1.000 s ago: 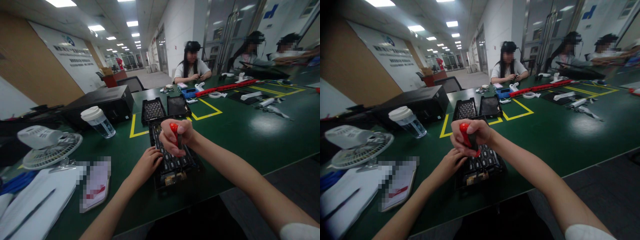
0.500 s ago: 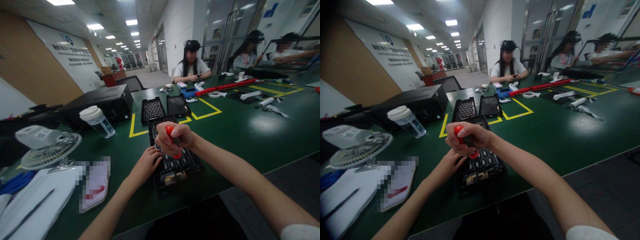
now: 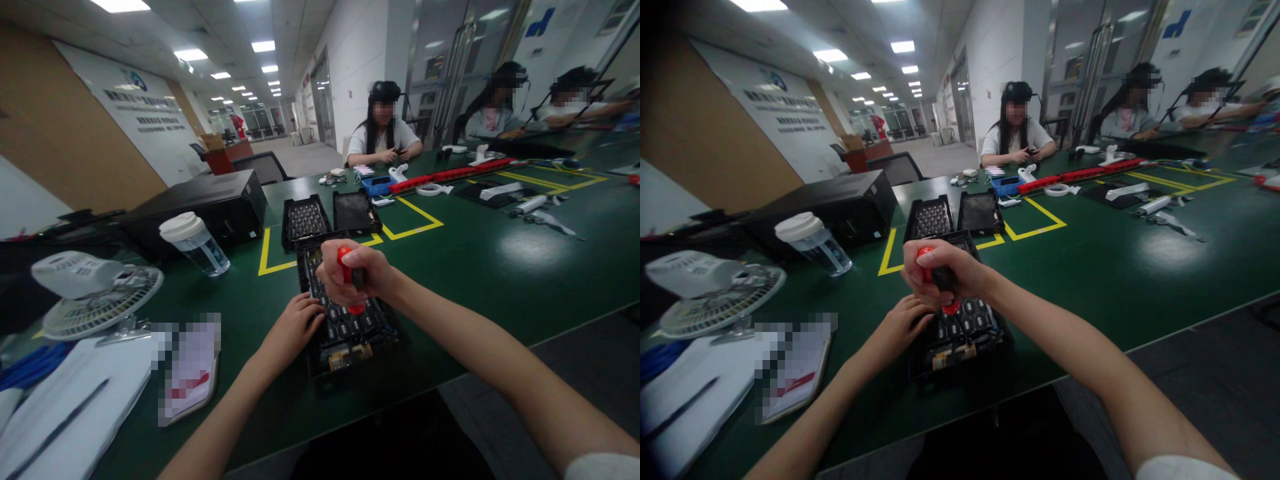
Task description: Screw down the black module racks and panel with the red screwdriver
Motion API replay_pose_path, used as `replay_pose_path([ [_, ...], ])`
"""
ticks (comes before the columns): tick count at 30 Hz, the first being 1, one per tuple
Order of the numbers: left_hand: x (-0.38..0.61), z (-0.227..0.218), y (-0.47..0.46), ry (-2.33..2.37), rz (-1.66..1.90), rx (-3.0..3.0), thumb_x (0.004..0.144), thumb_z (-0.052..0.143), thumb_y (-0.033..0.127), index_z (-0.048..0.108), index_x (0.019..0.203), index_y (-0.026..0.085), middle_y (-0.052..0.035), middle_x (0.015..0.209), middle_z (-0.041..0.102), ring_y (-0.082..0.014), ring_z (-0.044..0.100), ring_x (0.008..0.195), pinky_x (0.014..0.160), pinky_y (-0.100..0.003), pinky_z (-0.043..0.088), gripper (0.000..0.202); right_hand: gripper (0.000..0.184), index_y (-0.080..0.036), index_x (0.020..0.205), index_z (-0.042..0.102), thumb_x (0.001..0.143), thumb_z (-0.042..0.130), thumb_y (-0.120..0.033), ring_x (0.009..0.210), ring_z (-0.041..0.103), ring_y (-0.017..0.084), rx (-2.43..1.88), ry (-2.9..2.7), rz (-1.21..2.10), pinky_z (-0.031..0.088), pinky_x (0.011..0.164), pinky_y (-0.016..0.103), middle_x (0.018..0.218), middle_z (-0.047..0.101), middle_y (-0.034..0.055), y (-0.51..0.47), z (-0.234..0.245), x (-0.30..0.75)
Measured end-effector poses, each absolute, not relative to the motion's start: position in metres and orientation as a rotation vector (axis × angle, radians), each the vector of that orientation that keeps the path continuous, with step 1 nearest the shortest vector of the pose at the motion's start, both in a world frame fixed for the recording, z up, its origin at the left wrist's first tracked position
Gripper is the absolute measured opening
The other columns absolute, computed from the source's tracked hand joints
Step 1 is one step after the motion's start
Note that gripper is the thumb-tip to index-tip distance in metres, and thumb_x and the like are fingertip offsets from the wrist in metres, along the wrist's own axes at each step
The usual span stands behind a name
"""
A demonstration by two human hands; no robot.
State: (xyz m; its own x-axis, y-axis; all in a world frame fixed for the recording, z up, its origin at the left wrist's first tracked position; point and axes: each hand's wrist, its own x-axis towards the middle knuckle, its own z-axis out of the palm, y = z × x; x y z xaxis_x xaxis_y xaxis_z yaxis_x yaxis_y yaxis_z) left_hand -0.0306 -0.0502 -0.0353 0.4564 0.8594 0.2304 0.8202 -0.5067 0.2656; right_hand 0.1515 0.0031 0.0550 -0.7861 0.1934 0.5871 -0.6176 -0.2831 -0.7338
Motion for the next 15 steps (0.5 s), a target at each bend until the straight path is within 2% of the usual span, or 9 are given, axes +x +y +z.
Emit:
replay_pose_path([
  [15, -0.034, -0.041, -0.048, 1.448, 0.596, 2.622, 0.09, 0.05, 0.023, 0.067, 0.1, 0.02, -0.0058, 0.109, 0.065, -0.0239, 0.05, 0.117, 0.102, -0.045, 0.043, 0.02, 0.016, -0.016, 0.072, 0.049, 0.083, 0.052, -0.026, 0.031, 0.039, 0.003, 0.141, -1.493, 1.818, 0.032, 0.031, 0.013, 0.051, 0.05, -0.0074, -0.011, 0.056, 0.159],
])
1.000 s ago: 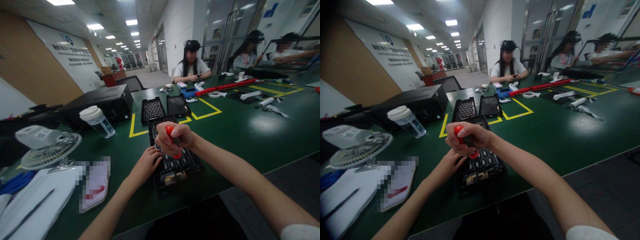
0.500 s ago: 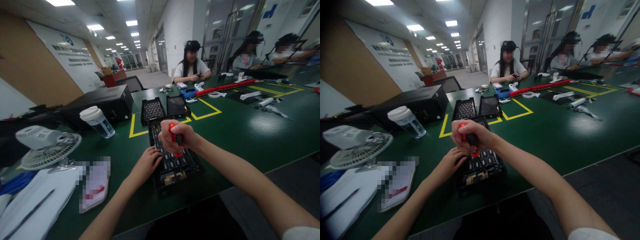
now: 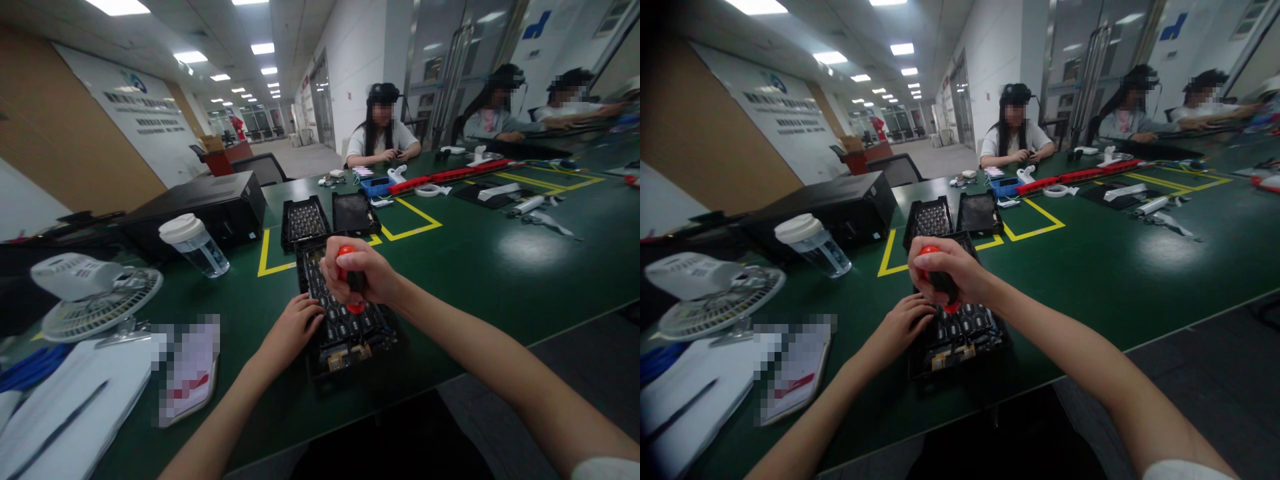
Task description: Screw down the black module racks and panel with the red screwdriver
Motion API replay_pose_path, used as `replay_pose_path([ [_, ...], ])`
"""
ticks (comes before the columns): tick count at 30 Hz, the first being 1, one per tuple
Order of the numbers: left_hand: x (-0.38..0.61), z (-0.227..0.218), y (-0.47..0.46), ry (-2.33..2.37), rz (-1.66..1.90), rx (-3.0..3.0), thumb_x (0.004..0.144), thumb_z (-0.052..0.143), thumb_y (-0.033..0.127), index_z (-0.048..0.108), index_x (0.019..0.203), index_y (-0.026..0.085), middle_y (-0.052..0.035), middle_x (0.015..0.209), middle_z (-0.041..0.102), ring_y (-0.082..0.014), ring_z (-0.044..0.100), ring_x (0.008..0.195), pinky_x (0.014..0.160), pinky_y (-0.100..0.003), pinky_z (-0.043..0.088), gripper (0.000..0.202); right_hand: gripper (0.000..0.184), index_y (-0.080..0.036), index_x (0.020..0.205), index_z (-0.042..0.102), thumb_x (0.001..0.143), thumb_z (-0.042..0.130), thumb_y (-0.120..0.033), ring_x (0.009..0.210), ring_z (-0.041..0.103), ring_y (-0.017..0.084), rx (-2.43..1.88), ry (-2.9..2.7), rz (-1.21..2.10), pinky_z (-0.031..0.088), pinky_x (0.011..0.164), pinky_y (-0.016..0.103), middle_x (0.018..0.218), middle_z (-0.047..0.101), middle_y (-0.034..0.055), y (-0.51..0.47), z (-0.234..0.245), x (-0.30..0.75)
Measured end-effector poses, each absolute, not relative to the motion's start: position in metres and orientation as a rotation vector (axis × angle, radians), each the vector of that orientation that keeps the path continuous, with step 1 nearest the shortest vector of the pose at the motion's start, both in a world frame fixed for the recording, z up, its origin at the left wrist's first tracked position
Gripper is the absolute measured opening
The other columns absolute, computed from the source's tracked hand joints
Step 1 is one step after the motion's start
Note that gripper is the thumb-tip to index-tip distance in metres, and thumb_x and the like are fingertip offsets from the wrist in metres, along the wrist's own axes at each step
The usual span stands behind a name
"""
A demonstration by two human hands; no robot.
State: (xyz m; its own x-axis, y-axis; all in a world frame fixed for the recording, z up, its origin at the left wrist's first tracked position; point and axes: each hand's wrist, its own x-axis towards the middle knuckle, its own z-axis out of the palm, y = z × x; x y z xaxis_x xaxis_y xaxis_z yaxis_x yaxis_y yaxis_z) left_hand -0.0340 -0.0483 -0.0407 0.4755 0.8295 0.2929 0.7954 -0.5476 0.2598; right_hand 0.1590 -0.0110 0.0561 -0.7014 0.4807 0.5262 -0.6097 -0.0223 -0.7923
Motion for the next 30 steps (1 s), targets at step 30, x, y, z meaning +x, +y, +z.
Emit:
replay_pose_path([
  [30, -0.035, -0.041, -0.05, 1.446, 0.575, 2.636, 0.09, 0.051, 0.023, 0.066, 0.1, 0.019, -0.006, 0.109, 0.066, -0.0237, 0.05, 0.116, 0.103, -0.044, 0.042, 0.019, 0.018, -0.018, 0.072, 0.047, 0.087, 0.054, -0.025, 0.035, 0.037, 0.002, -0.328, -1.481, 1.283, 0.03, 0.035, 0.013, 0.05, 0.044, -0.0087, -0.048, 0.065, 0.152],
])
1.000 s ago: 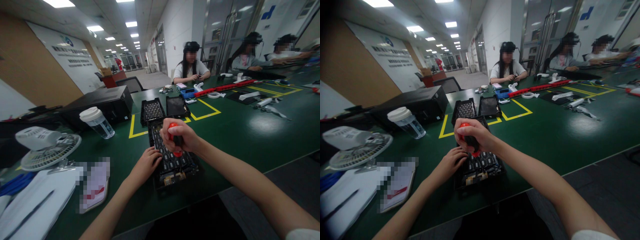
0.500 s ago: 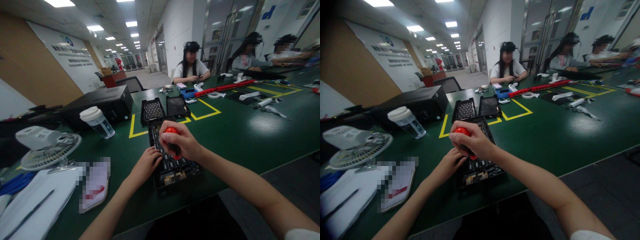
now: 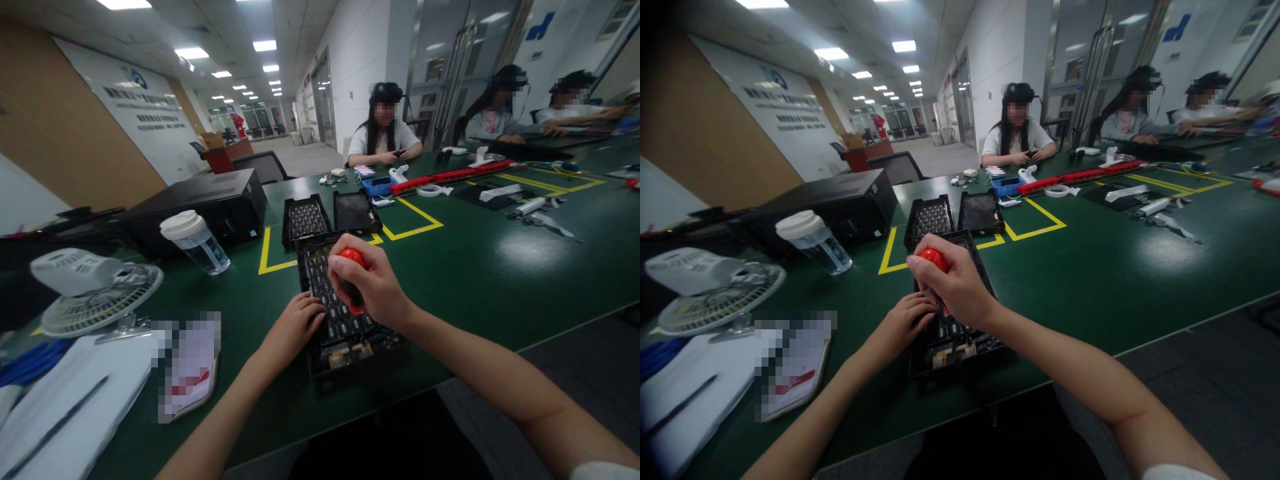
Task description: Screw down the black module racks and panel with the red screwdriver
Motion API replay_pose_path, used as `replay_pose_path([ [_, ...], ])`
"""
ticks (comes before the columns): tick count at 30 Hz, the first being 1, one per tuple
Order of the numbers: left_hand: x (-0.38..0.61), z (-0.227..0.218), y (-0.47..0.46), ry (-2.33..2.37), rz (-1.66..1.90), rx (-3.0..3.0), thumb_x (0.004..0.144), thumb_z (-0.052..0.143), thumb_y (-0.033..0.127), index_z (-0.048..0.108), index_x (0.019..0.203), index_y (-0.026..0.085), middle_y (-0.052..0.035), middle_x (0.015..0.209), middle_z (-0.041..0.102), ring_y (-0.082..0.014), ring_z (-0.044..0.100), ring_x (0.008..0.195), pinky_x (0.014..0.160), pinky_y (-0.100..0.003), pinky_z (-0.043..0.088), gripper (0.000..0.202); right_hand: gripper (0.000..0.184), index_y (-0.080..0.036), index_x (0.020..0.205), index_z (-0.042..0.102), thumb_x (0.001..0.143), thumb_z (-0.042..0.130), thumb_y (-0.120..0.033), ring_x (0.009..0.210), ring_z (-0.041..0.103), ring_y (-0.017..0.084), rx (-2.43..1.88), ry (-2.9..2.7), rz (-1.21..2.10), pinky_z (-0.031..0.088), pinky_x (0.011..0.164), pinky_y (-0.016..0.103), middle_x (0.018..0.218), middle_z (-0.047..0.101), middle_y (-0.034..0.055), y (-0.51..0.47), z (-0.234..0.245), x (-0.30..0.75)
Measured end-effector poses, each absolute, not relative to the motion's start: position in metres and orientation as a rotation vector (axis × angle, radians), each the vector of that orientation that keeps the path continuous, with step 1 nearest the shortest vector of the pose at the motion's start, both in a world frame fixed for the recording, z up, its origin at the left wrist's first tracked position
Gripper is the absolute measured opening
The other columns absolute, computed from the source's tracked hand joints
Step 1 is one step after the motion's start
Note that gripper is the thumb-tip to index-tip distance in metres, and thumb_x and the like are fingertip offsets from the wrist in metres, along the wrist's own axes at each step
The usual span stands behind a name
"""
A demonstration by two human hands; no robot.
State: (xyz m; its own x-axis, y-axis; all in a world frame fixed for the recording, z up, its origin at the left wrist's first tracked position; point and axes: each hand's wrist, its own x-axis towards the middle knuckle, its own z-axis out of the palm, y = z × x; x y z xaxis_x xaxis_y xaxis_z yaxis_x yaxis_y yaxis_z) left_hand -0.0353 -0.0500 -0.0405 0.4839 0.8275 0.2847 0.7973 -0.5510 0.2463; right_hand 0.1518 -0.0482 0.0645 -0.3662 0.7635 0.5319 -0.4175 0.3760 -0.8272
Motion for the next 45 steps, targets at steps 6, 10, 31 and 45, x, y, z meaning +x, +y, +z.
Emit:
replay_pose_path([
  [6, -0.034, -0.04, -0.05, 1.462, 0.573, 2.628, 0.089, 0.052, 0.023, 0.067, 0.099, 0.019, -0.0061, 0.11, 0.065, -0.0242, 0.05, 0.117, 0.102, -0.044, 0.043, 0.018, 0.017, -0.018, 0.074, 0.047, 0.088, 0.052, -0.026, 0.039, 0.039, 0.003, -0.451, -1.46, 1.148, 0.033, 0.039, 0.015, 0.053, 0.043, -0.008, -0.057, 0.064, 0.153],
  [10, -0.033, -0.041, -0.05, 1.463, 0.555, 2.63, 0.089, 0.051, 0.023, 0.067, 0.1, 0.018, -0.0067, 0.11, 0.065, -0.0242, 0.05, 0.116, 0.103, -0.044, 0.042, 0.019, 0.018, -0.018, 0.074, 0.047, 0.087, 0.054, -0.027, 0.042, 0.039, 0.003, -0.55, -1.48, 1.039, 0.033, 0.042, 0.016, 0.054, 0.043, -0.0077, -0.062, 0.063, 0.151],
  [31, -0.033, -0.039, -0.051, 1.487, 0.52, 2.612, 0.09, 0.049, 0.024, 0.067, 0.1, 0.017, -0.0076, 0.112, 0.065, -0.0262, 0.05, 0.118, 0.103, -0.047, 0.041, 0.022, 0.018, -0.019, 0.077, 0.055, 0.084, 0.061, -0.035, 0.05, 0.042, 0.004, -0.738, -1.259, 0.815, 0.036, 0.049, 0.018, 0.066, 0.048, -0.0053, -0.069, 0.063, 0.141],
  [45, -0.034, -0.037, -0.051, 1.479, 0.52, 2.598, 0.09, 0.049, 0.024, 0.066, 0.1, 0.019, -0.0063, 0.111, 0.065, -0.0254, 0.05, 0.118, 0.103, -0.046, 0.043, 0.021, 0.029, -0.017, 0.084, 0.056, 0.091, 0.034, -0.033, 0.049, 0.046, 0.007, -0.417, -1.213, 1.325, 0.036, 0.046, 0.02, 0.07, 0.051, -0.0006, -0.049, 0.058, 0.151],
])
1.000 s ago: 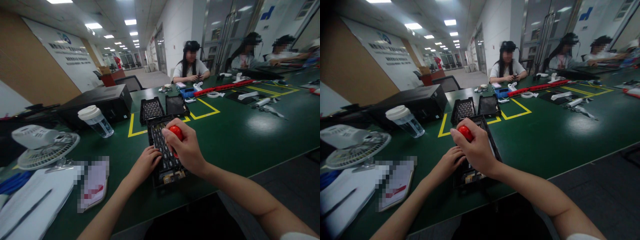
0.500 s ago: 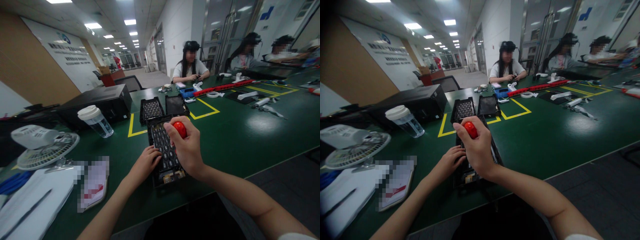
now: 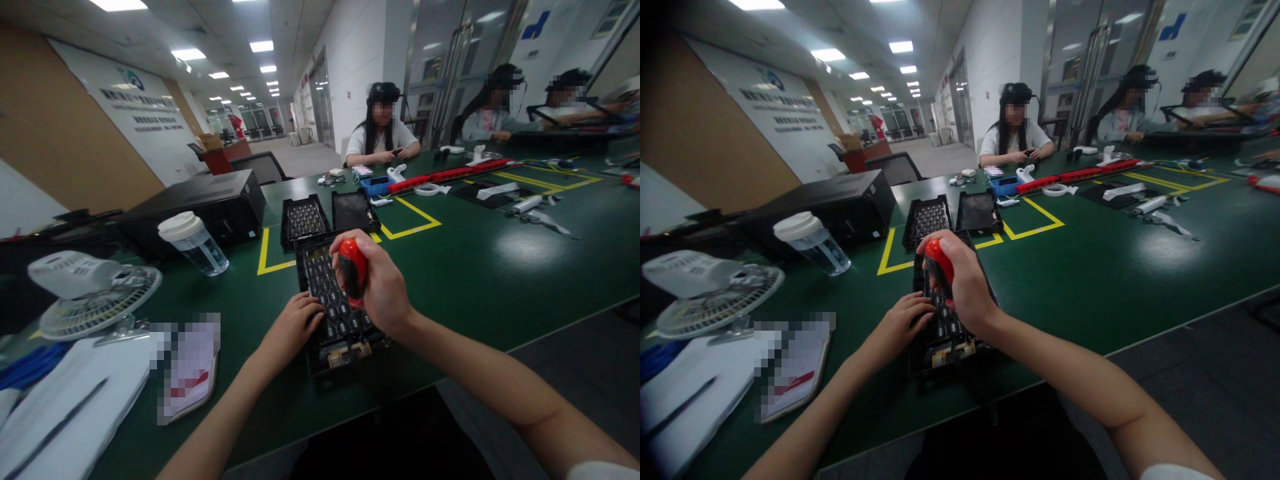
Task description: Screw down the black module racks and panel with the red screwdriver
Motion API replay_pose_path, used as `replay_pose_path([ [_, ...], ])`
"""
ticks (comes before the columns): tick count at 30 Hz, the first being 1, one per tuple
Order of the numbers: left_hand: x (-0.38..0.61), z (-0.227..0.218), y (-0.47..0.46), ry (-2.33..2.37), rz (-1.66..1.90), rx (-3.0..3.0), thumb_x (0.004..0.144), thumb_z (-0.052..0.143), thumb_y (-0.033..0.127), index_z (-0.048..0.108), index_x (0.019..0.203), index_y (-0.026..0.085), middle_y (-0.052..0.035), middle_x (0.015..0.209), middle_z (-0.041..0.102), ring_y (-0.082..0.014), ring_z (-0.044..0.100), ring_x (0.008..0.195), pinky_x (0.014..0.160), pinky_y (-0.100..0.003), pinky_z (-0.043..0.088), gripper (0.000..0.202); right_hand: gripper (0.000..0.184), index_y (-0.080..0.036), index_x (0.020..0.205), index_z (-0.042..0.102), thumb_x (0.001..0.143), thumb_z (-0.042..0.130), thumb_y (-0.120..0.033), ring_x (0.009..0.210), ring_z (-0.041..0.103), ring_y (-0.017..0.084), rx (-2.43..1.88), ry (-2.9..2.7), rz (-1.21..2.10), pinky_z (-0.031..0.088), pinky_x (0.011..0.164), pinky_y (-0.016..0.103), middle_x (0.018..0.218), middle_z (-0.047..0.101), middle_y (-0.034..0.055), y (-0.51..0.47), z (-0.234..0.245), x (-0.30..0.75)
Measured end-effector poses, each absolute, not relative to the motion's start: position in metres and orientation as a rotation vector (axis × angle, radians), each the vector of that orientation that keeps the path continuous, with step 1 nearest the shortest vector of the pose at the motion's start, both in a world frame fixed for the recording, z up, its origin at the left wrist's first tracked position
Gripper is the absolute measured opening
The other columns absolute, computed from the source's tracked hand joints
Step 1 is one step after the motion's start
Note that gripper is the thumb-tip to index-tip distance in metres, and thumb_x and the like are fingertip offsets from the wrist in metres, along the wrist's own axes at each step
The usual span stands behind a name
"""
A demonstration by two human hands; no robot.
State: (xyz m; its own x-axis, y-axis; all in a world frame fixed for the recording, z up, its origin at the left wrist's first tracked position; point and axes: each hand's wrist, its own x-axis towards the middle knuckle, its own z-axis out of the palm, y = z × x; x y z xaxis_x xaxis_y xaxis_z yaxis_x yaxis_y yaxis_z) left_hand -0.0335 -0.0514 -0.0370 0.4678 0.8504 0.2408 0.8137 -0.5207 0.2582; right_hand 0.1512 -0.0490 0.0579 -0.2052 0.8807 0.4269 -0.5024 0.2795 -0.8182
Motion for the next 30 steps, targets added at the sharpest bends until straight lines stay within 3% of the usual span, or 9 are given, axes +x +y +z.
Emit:
replay_pose_path([
  [12, -0.034, -0.037, -0.052, 1.502, 0.525, 2.607, 0.09, 0.049, 0.024, 0.067, 0.099, 0.019, -0.0057, 0.111, 0.065, -0.0242, 0.051, 0.118, 0.103, -0.044, 0.043, 0.021, 0.02, -0.018, 0.084, 0.049, 0.081, 0.039, -0.034, 0.053, 0.055, 0.013, 0.151, -1.438, 1.865, 0.043, 0.047, 0.026, 0.075, 0.055, 0.0002, -0.003, 0.054, 0.164],
  [17, -0.035, -0.038, -0.051, 1.487, 0.534, 2.614, 0.09, 0.049, 0.025, 0.067, 0.099, 0.02, -0.0056, 0.111, 0.065, -0.0239, 0.05, 0.117, 0.102, -0.044, 0.044, 0.02, 0.021, -0.018, 0.075, 0.047, 0.071, 0.04, -0.037, 0.064, 0.061, 0.02, 0.169, -1.49, 1.927, 0.05, 0.061, 0.037, 0.072, 0.061, 0.0043, 0.009, 0.059, 0.164],
  [22, -0.034, -0.039, -0.052, 1.495, 0.548, 2.619, 0.09, 0.05, 0.024, 0.066, 0.099, 0.019, -0.0063, 0.109, 0.065, -0.0237, 0.053, 0.114, 0.1, -0.043, 0.045, 0.019, 0.023, -0.02, 0.072, 0.041, 0.068, 0.04, -0.042, 0.06, 0.063, 0.024, 0.243, -1.559, 2.045, 0.052, 0.061, 0.045, 0.065, 0.064, 0.007, 0.012, 0.06, 0.158],
  [26, -0.033, -0.038, -0.052, 1.506, 0.546, 2.608, 0.089, 0.051, 0.021, 0.067, 0.096, 0.018, -0.0072, 0.106, 0.066, -0.0236, 0.053, 0.113, 0.099, -0.041, 0.046, 0.018, 0.023, -0.018, 0.074, 0.048, 0.07, 0.041, -0.039, 0.045, 0.058, 0.019, 0.505, -1.581, 2.196, 0.051, 0.049, 0.037, 0.06, 0.065, 0.0059, 0.014, 0.06, 0.153],
  [30, -0.033, -0.037, -0.052, 1.497, 0.544, 2.604, 0.089, 0.051, 0.021, 0.066, 0.101, 0.018, -0.0071, 0.11, 0.064, -0.0235, 0.052, 0.115, 0.1, -0.042, 0.045, 0.02, 0.025, -0.014, 0.072, 0.055, 0.073, 0.041, -0.035, 0.037, 0.054, 0.014, 0.645, -1.584, 2.274, 0.042, 0.035, 0.026, 0.06, 0.063, 0.0055, 0.015, 0.06, 0.151],
])
